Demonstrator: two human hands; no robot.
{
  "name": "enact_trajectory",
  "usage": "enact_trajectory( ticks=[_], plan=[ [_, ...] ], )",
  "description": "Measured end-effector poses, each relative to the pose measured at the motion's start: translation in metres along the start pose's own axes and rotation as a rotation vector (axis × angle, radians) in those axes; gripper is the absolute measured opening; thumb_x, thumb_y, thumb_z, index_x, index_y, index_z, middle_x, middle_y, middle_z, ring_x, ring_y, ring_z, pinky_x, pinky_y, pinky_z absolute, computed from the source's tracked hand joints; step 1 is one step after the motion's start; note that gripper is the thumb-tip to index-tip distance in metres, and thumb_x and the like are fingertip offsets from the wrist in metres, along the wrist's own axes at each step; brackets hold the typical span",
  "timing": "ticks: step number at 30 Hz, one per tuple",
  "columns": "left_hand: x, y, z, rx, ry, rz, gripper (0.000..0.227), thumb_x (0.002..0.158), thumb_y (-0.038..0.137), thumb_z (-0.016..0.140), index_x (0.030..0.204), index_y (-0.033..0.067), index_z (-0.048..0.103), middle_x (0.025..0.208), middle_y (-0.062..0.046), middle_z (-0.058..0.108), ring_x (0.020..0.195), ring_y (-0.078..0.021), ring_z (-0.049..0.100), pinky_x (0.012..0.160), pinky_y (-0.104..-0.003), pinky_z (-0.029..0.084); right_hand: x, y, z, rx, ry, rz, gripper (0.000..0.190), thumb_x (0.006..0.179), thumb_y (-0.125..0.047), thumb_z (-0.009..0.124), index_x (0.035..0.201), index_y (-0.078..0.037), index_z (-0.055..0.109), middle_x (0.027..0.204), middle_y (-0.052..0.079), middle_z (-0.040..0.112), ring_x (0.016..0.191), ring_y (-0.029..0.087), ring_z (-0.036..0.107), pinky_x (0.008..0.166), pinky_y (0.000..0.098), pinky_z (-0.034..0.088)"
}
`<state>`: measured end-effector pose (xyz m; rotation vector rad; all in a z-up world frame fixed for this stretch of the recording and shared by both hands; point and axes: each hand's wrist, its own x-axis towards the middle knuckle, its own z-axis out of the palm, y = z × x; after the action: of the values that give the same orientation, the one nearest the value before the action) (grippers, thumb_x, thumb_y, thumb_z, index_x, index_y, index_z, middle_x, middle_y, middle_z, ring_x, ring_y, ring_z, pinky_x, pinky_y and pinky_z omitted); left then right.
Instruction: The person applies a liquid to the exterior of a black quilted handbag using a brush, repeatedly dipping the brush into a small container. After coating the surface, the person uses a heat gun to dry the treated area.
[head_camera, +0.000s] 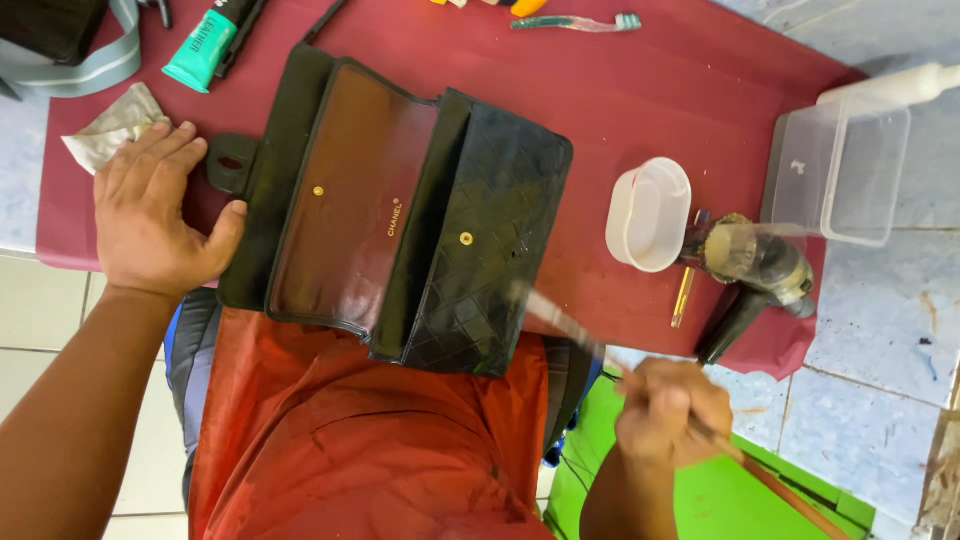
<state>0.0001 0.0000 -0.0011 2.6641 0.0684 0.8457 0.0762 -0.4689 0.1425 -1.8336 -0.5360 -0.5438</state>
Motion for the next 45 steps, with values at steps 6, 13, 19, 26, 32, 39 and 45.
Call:
enact_trajectory(
  ticks=[6,13,19,26,32,39,45],
  plan=[
    [-0.002,0.0,0.0,-0.007,-0.01,-0.007,0.056,0.088,0.02,0.079,0.132,-0.012,0.071,0.139,-0.028,0.073,0.135,-0.0475,0.067,0.111,-0.056,0.048,0.001,-0.001,0.003,0.136,-0.065,0.07,0.025,0.091,-0.013,0.054,0.067,-0.004,0.052,0.054,0.007,0.046,0.039,0.019,0.047,0.041,0.0326,0.038],
    [0.002,0.002,-0.001,0.0,0.005,-0.015,0.052,0.091,0.022,0.077,0.13,-0.0109,0.071,0.139,-0.027,0.073,0.136,-0.0457,0.067,0.109,-0.054,0.049,0.057,0.022,0.042,-0.105,-0.04,-0.063,0.025,0.11,-0.027,0.049,0.099,-0.005,0.053,0.059,0.011,0.06,0.054,0.019,0.06,0.064,0.0337,0.05],
    [0.002,0.002,-0.003,0.018,-0.007,-0.059,0.052,0.089,0.025,0.077,0.129,-0.0075,0.072,0.14,-0.023,0.073,0.135,-0.0421,0.066,0.11,-0.053,0.05,0.031,0.018,0.032,0.081,-0.144,0.036,0.018,0.1,-0.01,0.05,0.082,-0.007,0.052,0.058,0.009,0.051,0.043,0.014,0.048,0.04,0.0266,0.039],
    [0.002,0.002,-0.001,0.001,-0.005,-0.028,0.051,0.091,0.025,0.076,0.129,-0.0082,0.071,0.141,-0.024,0.073,0.136,-0.0438,0.066,0.109,-0.053,0.049,0.065,0.026,0.045,-0.168,-0.117,-0.079,0.03,0.109,-0.022,0.048,0.086,-0.003,0.053,0.062,0.011,0.061,0.061,0.021,0.06,0.066,0.0348,0.048],
    [0.003,0.002,-0.003,0.015,-0.012,-0.035,0.052,0.091,0.026,0.075,0.129,-0.0081,0.07,0.14,-0.024,0.072,0.135,-0.0438,0.066,0.108,-0.053,0.049,0.054,0.031,0.023,0.036,-0.041,-0.004,0.018,0.099,-0.009,0.05,0.081,-0.007,0.047,0.058,0.009,0.045,0.047,0.018,0.044,0.048,0.0305,0.036],
    [0.003,0.004,-0.002,0.0,-0.03,-0.042,0.051,0.09,0.02,0.076,0.131,-0.0093,0.069,0.139,-0.025,0.072,0.137,-0.0467,0.065,0.114,-0.055,0.048,0.098,0.064,0.047,-0.087,0.002,0.031,0.024,0.109,-0.018,0.047,0.094,0.001,0.049,0.063,0.016,0.058,0.055,0.022,0.06,0.061,0.0338,0.05],
    [0.0,0.002,0.001,0.001,-0.053,-0.078,0.052,0.089,0.021,0.075,0.131,-0.0075,0.069,0.141,-0.023,0.071,0.139,-0.0448,0.063,0.115,-0.056,0.047,0.123,0.057,0.055,-0.238,-0.231,0.06,0.023,0.109,-0.016,0.044,0.092,-0.002,0.049,0.063,0.008,0.06,0.064,0.021,0.064,0.067,0.0352,0.052]
  ],
)
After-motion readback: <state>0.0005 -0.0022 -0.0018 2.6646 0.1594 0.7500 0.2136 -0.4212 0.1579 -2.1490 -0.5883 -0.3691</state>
